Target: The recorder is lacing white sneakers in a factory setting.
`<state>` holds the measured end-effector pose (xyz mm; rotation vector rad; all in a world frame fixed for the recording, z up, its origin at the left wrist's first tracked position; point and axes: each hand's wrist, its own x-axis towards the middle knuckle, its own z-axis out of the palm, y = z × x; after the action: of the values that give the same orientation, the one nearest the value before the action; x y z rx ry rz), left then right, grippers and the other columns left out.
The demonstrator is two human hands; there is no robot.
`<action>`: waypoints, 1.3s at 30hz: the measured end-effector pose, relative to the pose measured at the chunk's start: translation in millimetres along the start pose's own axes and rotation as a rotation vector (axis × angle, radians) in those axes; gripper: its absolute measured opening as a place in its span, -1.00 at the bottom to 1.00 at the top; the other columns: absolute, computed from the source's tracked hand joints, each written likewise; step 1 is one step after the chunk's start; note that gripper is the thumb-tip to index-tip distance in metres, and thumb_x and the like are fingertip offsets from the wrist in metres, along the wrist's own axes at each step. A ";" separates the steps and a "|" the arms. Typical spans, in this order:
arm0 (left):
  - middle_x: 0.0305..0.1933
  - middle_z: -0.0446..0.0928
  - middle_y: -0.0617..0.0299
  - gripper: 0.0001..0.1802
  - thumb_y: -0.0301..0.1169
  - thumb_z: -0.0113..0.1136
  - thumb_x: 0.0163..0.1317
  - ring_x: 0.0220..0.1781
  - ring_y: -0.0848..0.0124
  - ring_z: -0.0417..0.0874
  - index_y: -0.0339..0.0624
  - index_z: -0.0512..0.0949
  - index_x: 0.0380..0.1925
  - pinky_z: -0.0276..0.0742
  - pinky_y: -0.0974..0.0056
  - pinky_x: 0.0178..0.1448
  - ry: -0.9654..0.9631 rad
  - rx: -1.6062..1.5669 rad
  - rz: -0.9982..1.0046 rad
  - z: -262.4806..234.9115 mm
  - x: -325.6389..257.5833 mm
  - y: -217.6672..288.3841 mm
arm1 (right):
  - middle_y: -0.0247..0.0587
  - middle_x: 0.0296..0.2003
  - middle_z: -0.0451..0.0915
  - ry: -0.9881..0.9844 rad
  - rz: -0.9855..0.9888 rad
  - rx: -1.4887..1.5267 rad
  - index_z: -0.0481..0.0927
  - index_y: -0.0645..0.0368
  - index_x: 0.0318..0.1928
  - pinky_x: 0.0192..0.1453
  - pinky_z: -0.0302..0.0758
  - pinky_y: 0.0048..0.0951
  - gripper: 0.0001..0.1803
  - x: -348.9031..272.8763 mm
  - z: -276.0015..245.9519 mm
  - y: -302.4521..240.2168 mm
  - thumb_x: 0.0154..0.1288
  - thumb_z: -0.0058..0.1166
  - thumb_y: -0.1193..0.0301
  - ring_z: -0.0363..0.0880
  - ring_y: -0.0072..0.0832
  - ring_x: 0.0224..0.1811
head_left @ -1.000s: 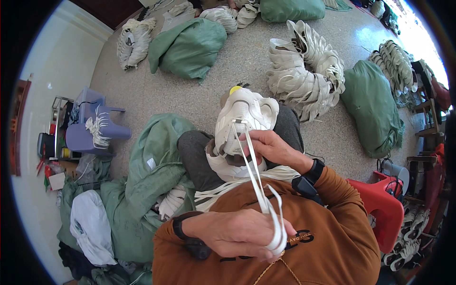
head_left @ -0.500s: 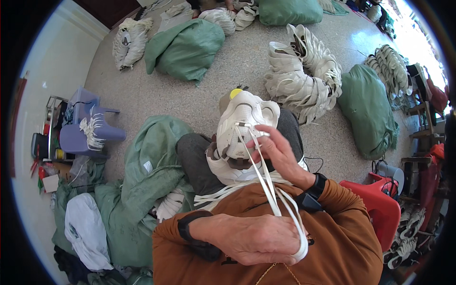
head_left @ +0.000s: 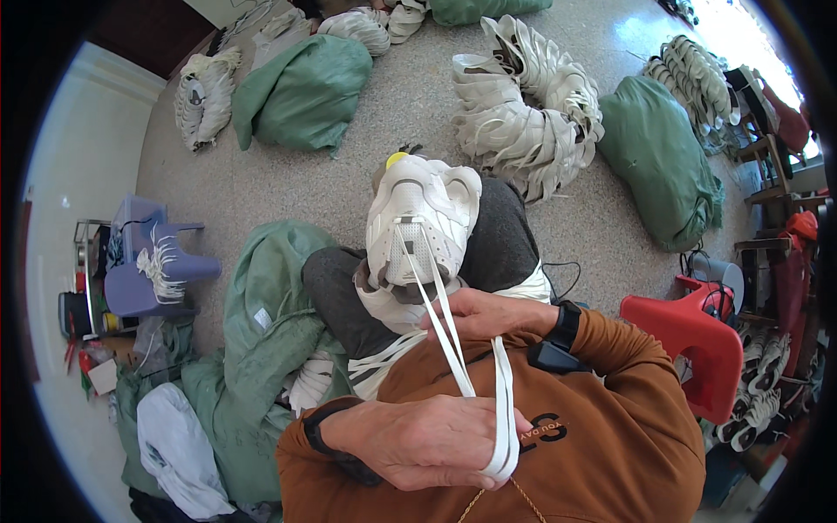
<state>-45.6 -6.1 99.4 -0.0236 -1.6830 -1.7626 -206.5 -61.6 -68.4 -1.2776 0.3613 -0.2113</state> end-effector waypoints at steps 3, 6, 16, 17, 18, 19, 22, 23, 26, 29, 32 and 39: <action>-0.20 0.54 0.05 -0.81 -0.42 0.08 0.47 -0.02 0.04 0.61 -0.36 0.52 -0.26 0.44 -0.14 0.36 -0.031 -0.033 -0.010 -1.8 0.1 -0.5 | -0.28 -0.25 0.67 0.116 0.026 0.051 0.60 0.32 -0.02 -0.04 0.59 -0.50 -0.79 -8.3 -4.3 10.7 0.50 -0.04 0.47 0.63 -0.59 -0.21; -0.20 0.54 0.04 -0.82 -0.42 0.09 0.46 -0.02 0.02 0.61 -0.36 0.52 -0.25 0.43 -0.14 0.37 -0.023 -0.017 -0.024 0.4 0.6 -0.9 | -0.22 -0.23 0.68 0.298 -0.047 0.229 0.59 0.33 -0.03 -0.04 0.62 -0.50 -0.80 -16.4 -13.0 11.9 0.52 -0.07 0.49 0.67 -0.53 -0.20; -0.24 0.61 0.16 -0.83 -0.44 0.10 0.45 -0.10 0.04 0.65 -0.33 0.57 -0.28 0.44 -0.29 0.32 0.024 0.033 -0.027 10.1 8.2 0.0 | -0.16 -0.21 0.68 0.529 -0.091 0.308 0.49 0.27 0.15 -0.17 0.65 -0.49 -0.71 9.7 -31.7 -46.5 0.60 -0.15 0.38 0.69 -0.52 -0.30; -0.23 0.61 0.15 -0.84 -0.44 0.10 0.45 -0.07 0.03 0.65 -0.33 0.57 -0.27 0.44 -0.27 0.33 0.028 0.022 -0.024 10.9 7.6 -0.5 | -0.17 -0.25 0.68 0.431 0.071 0.304 0.52 0.28 0.12 -0.21 0.64 -0.50 -0.71 17.2 -34.5 -56.2 0.60 -0.14 0.37 0.68 -0.52 -0.34; -0.23 0.61 0.15 -0.84 -0.44 0.10 0.45 -0.07 0.03 0.65 -0.33 0.57 -0.27 0.44 -0.27 0.33 0.028 0.028 -0.022 9.7 5.7 -0.8 | -0.18 -0.29 0.69 0.337 0.231 0.296 0.54 0.29 0.10 -0.25 0.64 -0.50 -0.71 23.3 -33.9 -65.8 0.59 -0.13 0.36 0.68 -0.52 -0.38; -0.22 0.61 0.12 -0.84 -0.44 0.10 0.45 -0.05 0.01 0.66 -0.32 0.57 -0.26 0.44 -0.24 0.34 -0.013 0.071 -0.069 8.2 3.1 -1.6 | -0.19 -0.35 0.68 0.270 0.246 0.285 0.58 0.28 -0.02 -0.28 0.63 -0.51 -0.73 29.2 -28.0 -74.6 0.58 -0.09 0.34 0.68 -0.50 -0.41; -0.19 0.58 0.04 -0.84 -0.43 0.12 0.44 -0.04 0.01 0.64 -0.34 0.57 -0.17 0.47 -0.03 0.31 0.003 0.263 -0.146 -4.6 -11.6 4.5 | -0.21 -0.35 0.67 0.229 0.129 0.573 0.59 0.26 -0.12 -0.24 0.64 -0.47 -0.74 39.6 -20.6 -57.6 0.58 -0.06 0.32 0.69 -0.47 -0.37; -0.19 0.55 0.04 -0.84 -0.42 0.13 0.43 -0.07 0.06 0.62 -0.30 0.56 -0.15 0.48 0.10 0.29 0.060 0.342 -0.139 -12.3 -25.4 5.4 | -0.20 -0.28 0.66 0.233 0.079 0.673 0.57 0.23 -0.18 -0.15 0.64 -0.44 -0.75 34.2 -21.1 -58.3 0.59 -0.07 0.32 0.70 -0.44 -0.30; 0.07 0.56 0.08 -0.73 -0.48 0.15 0.38 0.22 0.31 0.56 -0.27 0.55 0.05 0.39 0.18 0.38 0.639 0.433 -0.386 -32.6 -69.3 14.1 | -0.16 -0.18 0.65 0.388 -0.097 0.688 0.54 0.23 -0.20 -0.04 0.61 -0.43 -0.74 17.0 -19.5 -64.7 0.61 -0.10 0.33 0.68 -0.44 -0.23; 0.16 0.52 0.12 -0.58 -0.50 0.07 0.42 0.25 0.39 0.51 -0.40 0.36 0.24 0.38 0.27 0.38 1.047 0.452 -0.405 -52.3 -91.8 -23.5 | -0.15 -0.16 0.62 0.344 -0.169 0.488 0.53 0.25 -0.19 0.05 0.56 -0.44 -0.68 9.2 -9.6 -70.8 0.63 -0.13 0.26 0.63 -0.49 -0.14; 0.14 0.57 0.07 -0.64 -0.46 -0.05 0.52 0.16 0.32 0.60 -0.37 0.41 0.23 0.49 0.21 0.31 1.077 0.085 -0.505 -67.3 -98.7 -59.8 | -0.28 -0.23 0.57 0.158 -0.201 0.134 0.52 0.27 -0.14 0.03 0.55 -0.42 -0.58 5.6 13.8 -68.8 0.66 -0.21 0.15 0.57 -0.53 -0.16; 0.00 0.61 0.06 -0.63 -0.35 0.10 0.49 -0.01 0.31 0.68 -0.35 0.42 0.17 0.56 0.08 0.34 1.158 -0.719 -0.551 -85.9 -55.3 -94.4 | -0.23 -0.30 0.49 0.037 -0.247 -0.215 0.49 0.27 -0.13 -0.07 0.47 -0.38 -0.64 1.5 26.5 -66.7 0.66 -0.22 0.22 0.48 -0.48 -0.24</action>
<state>-11.4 -64.4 -22.2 1.0048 -0.1949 -2.0199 -192.1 -57.1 1.8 -1.5325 0.2616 -0.4145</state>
